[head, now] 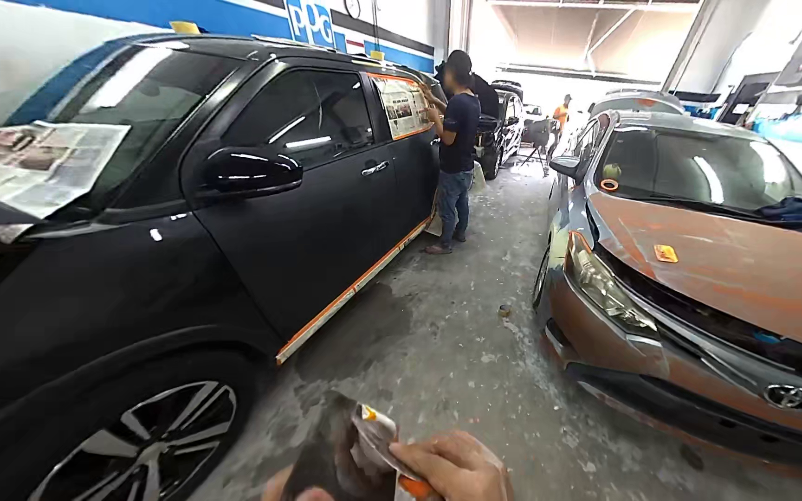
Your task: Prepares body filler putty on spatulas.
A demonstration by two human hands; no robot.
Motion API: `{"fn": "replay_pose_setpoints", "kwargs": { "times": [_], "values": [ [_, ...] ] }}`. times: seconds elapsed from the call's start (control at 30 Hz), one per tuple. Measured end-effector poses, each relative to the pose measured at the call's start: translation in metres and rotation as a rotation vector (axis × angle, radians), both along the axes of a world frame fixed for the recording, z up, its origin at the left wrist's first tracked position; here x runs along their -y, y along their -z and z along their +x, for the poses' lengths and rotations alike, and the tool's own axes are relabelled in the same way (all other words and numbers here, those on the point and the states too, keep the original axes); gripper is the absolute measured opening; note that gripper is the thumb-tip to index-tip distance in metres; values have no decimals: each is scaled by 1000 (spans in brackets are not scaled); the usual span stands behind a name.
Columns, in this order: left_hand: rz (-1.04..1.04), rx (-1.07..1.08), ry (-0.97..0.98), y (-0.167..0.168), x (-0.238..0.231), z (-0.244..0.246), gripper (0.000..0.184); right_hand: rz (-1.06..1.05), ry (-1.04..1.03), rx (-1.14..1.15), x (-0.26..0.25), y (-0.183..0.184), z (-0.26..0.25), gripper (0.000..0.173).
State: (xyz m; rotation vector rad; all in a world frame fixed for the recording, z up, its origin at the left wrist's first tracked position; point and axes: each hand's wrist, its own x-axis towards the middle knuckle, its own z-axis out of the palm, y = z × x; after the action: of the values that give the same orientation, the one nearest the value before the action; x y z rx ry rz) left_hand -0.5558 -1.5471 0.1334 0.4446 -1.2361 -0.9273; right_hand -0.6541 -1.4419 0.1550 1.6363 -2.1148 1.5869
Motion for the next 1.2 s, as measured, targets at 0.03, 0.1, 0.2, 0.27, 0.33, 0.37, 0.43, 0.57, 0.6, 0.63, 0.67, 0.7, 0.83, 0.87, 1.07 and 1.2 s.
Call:
{"fn": "replay_pose_setpoints", "kwargs": {
  "times": [0.03,0.1,0.2,0.27,0.33,0.37,0.43,0.57,0.6,0.63,0.67,0.7,0.83,0.87,1.07,1.2],
  "values": [
    [28,2,-13,-6,20,-9,36,-8,3,-28,18,0,-10,25],
    [116,13,-10,-22,68,-24,33,-122,6,-51,56,-5,-49,25],
    [258,-21,142,-31,129,-42,28,-326,-157,231,104,-10,-95,21],
    [363,-6,248,-34,150,-55,33,-259,-248,435,127,-8,-100,24],
    [365,3,271,-37,169,-73,39,-43,-229,326,139,-9,-109,24],
    [351,-10,278,-37,180,-85,40,95,-180,202,140,-11,-120,24],
    [320,-48,311,-32,197,-103,42,263,-16,55,136,-11,-139,22],
    [358,-166,463,-25,216,-134,51,-135,339,482,144,-5,-141,29],
    [388,-178,502,-24,221,-140,54,-262,339,662,154,-1,-132,29],
    [412,-180,543,-24,226,-144,55,-333,358,800,167,4,-119,28],
    [434,-178,589,-25,231,-148,55,-359,400,905,181,10,-105,27],
    [440,-162,642,-26,235,-151,56,-355,453,985,195,13,-93,25],
    [311,0,878,-25,259,-150,36,-450,625,1109,245,14,-65,21],
    [250,49,944,-20,267,-148,34,-484,657,1088,254,11,-64,20],
    [-80,212,1187,13,316,-138,48,-728,813,641,270,-11,-66,17],
    [358,108,1115,-9,333,-133,49,-520,787,189,264,-21,-56,17]
  ]
}}
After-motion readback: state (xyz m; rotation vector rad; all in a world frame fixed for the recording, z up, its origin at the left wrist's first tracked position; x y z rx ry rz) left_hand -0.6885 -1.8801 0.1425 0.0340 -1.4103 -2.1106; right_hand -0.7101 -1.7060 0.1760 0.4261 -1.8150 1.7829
